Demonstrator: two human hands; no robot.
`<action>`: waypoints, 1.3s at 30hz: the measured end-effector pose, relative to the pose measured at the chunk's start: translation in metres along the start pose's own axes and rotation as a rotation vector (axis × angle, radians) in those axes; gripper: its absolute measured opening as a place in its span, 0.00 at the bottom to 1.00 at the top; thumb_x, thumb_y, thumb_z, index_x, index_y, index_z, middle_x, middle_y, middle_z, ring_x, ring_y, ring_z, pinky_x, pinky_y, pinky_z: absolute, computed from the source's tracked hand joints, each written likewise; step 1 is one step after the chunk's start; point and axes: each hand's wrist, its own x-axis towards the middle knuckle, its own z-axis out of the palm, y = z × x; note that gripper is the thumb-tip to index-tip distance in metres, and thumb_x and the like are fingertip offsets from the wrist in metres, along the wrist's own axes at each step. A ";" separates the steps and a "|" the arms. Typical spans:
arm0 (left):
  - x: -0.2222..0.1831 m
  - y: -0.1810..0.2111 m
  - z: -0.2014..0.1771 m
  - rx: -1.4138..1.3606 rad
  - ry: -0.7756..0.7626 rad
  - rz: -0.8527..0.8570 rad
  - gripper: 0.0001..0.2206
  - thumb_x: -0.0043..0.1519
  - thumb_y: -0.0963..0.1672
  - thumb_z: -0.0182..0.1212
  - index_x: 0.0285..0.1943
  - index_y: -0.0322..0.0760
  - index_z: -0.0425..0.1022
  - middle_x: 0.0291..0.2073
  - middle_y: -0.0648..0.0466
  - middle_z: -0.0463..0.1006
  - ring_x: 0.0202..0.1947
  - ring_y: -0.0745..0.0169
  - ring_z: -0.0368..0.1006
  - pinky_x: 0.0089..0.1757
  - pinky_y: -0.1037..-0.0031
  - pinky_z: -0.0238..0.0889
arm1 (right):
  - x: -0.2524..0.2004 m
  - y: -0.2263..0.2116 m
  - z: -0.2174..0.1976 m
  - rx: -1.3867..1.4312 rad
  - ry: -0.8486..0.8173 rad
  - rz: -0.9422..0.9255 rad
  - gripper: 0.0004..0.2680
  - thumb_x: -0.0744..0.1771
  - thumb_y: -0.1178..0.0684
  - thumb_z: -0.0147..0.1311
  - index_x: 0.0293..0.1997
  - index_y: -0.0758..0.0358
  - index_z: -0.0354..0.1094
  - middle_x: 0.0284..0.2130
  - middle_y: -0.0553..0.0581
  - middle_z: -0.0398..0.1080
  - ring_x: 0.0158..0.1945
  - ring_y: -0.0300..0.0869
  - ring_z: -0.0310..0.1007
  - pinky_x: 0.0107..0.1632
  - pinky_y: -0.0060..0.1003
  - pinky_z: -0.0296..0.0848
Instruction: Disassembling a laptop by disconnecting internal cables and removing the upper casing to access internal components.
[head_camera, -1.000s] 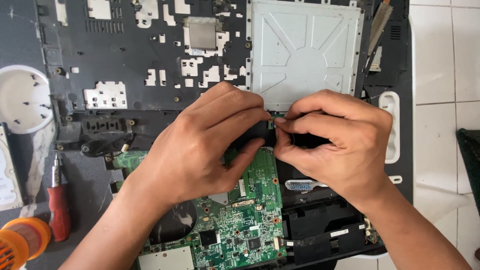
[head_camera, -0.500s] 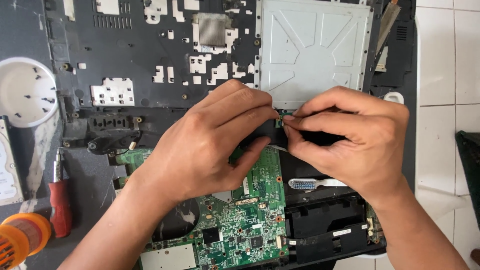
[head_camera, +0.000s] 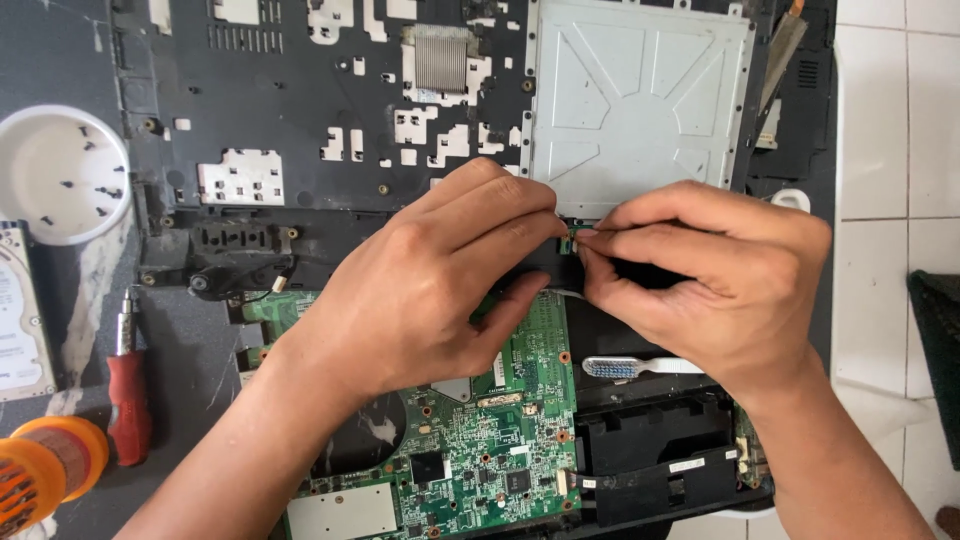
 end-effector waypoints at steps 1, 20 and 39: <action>0.000 0.000 0.000 0.004 0.001 0.002 0.10 0.68 0.36 0.60 0.55 0.18 0.70 0.51 0.37 0.70 0.48 0.35 0.69 0.51 0.52 0.68 | 0.001 0.001 -0.002 0.000 0.002 -0.004 0.05 0.64 0.67 0.73 0.31 0.73 0.79 0.32 0.64 0.77 0.33 0.45 0.77 0.36 0.33 0.75; 0.016 0.022 0.012 0.185 0.031 -0.041 0.05 0.70 0.34 0.57 0.40 0.21 0.70 0.41 0.39 0.68 0.35 0.43 0.61 0.39 0.60 0.60 | 0.000 -0.004 -0.011 0.037 -0.021 0.065 0.03 0.65 0.66 0.69 0.38 0.74 0.79 0.37 0.65 0.77 0.35 0.47 0.78 0.39 0.35 0.77; 0.027 0.058 0.041 0.184 0.106 -0.778 0.06 0.62 0.42 0.61 0.44 0.41 0.82 0.32 0.56 0.73 0.27 0.57 0.73 0.28 0.60 0.64 | -0.006 0.001 -0.012 0.134 0.014 0.070 0.02 0.66 0.65 0.67 0.39 0.71 0.80 0.37 0.62 0.76 0.34 0.44 0.77 0.36 0.33 0.75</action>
